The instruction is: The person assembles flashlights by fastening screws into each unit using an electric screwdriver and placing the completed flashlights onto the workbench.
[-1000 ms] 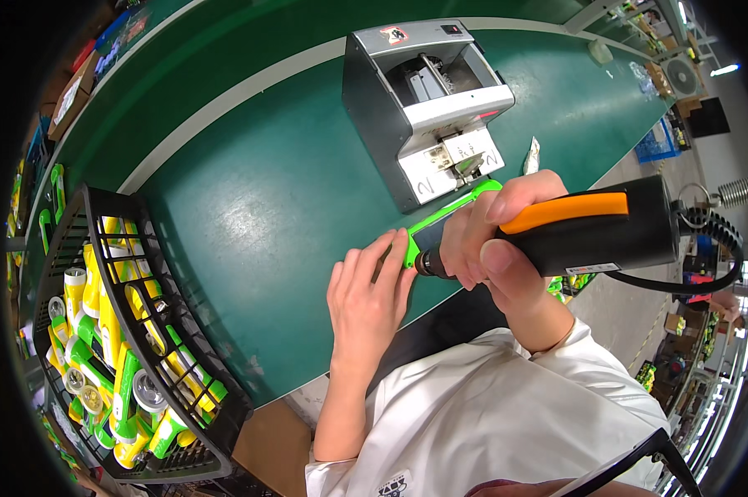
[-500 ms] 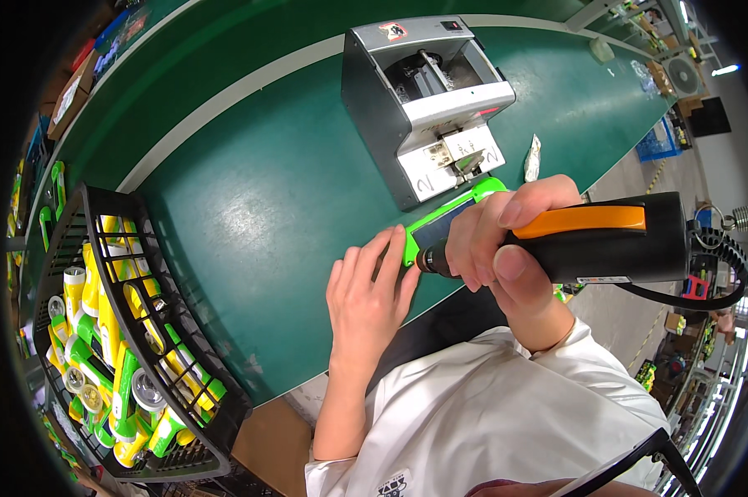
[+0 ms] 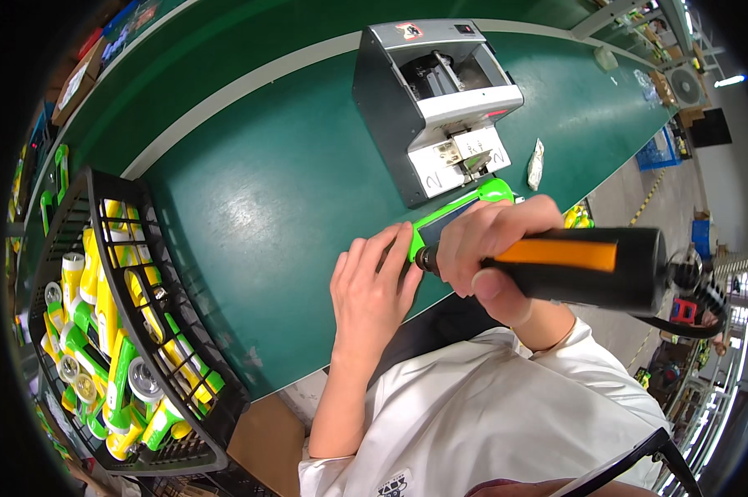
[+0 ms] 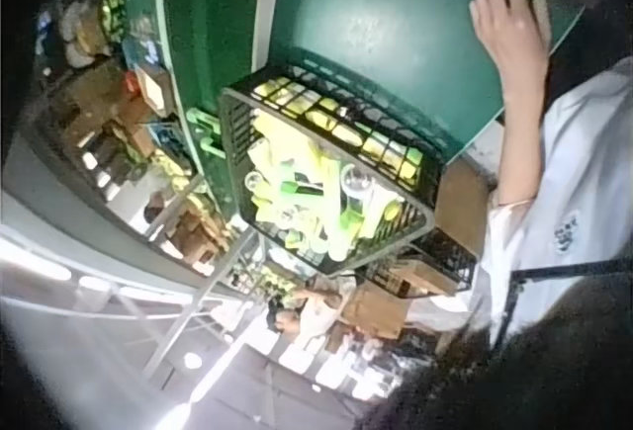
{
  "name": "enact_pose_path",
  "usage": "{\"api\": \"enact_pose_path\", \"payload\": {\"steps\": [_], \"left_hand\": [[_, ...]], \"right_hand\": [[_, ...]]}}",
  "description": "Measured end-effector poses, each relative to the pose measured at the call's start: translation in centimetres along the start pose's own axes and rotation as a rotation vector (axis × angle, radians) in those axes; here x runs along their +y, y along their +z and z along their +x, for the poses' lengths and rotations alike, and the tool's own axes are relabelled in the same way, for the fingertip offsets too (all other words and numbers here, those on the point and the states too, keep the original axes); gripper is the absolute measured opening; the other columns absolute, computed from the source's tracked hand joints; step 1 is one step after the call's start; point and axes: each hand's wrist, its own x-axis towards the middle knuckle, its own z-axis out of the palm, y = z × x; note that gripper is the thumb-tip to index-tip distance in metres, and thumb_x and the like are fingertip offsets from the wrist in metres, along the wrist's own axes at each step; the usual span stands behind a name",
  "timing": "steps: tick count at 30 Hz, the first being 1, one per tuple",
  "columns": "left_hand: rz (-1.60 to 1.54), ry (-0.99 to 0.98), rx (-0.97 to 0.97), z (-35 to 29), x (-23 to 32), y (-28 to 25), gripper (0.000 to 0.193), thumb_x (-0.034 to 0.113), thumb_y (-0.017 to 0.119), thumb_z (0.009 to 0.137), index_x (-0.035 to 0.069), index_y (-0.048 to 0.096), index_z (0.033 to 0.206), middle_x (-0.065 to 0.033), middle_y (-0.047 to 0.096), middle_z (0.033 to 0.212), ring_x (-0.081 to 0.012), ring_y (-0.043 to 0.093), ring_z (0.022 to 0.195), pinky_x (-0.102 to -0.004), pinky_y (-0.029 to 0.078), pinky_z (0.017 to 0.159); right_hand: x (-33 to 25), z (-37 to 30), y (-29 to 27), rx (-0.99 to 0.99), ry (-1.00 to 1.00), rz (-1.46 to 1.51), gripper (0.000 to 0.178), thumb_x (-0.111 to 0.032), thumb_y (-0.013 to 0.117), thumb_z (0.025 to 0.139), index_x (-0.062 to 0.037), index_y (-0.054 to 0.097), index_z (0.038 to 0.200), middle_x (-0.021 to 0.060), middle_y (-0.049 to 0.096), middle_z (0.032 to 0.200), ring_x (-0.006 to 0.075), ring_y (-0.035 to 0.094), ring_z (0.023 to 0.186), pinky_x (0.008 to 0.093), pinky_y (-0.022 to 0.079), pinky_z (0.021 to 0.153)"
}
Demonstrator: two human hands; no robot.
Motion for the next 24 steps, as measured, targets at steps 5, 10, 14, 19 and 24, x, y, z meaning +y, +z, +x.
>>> {"api": "enact_pose_path", "payload": {"steps": [5,10,14,19,24], "left_hand": [[-0.036,-0.022,-0.028,0.0,-0.2,-0.2,0.052,0.011,0.083,0.072,0.006,0.068,0.122,-0.0032,0.068,0.116,-0.0233,0.062,0.095,-0.0364,0.051,0.078],[-0.029,-0.041,-0.037,-0.2,0.0,-0.6,0.05,0.011,0.083,0.073,0.007,0.067,0.121,-0.0031,0.068,0.116,-0.0232,0.063,0.098,-0.0368,0.051,0.082],[-0.029,-0.034,-0.043,-0.1,0.0,-0.8,0.049,0.012,0.083,0.074,0.007,0.067,0.12,-0.0032,0.068,0.116,-0.0231,0.063,0.1,-0.0366,0.052,0.084],[-0.028,-0.033,-0.053,0.0,0.0,-0.9,0.05,0.012,0.083,0.073,0.006,0.066,0.12,-0.0036,0.068,0.117,-0.0233,0.063,0.101,-0.0368,0.052,0.085],[-0.022,-0.026,-0.072,0.2,0.1,-0.9,0.051,0.013,0.083,0.073,0.006,0.066,0.12,-0.0043,0.068,0.118,-0.0237,0.063,0.101,-0.0374,0.053,0.085]], "right_hand": [[-0.1,0.6,0.5,-0.122,0.039,-0.038,0.021,0.003,0.069,0.088,-0.0045,0.049,0.088,0.0083,0.061,0.068,0.0192,0.057,0.053,0.0316,0.051,0.051],[0.7,-0.7,1.6,-0.003,0.002,-0.031,0.023,0.004,0.065,0.09,-0.0047,0.046,0.096,0.0072,0.057,0.068,0.018,0.055,0.053,0.0327,0.051,0.052],[0.7,-1.1,2.1,0.009,0.009,-0.12,0.025,0.002,0.063,0.093,-0.0065,0.042,0.104,0.007,0.054,0.068,0.0164,0.053,0.053,0.0328,0.049,0.051],[0.7,-1.4,1.9,0.023,0.043,-0.121,0.024,0.0,0.064,0.094,-0.0064,0.042,0.103,0.0071,0.054,0.068,0.0162,0.053,0.052,0.0323,0.049,0.052],[0.3,-1.7,1.6,0.01,0.086,-0.211,0.024,0.002,0.065,0.093,-0.0049,0.045,0.105,0.007,0.056,0.069,0.0161,0.056,0.054,0.0317,0.051,0.055]]}}
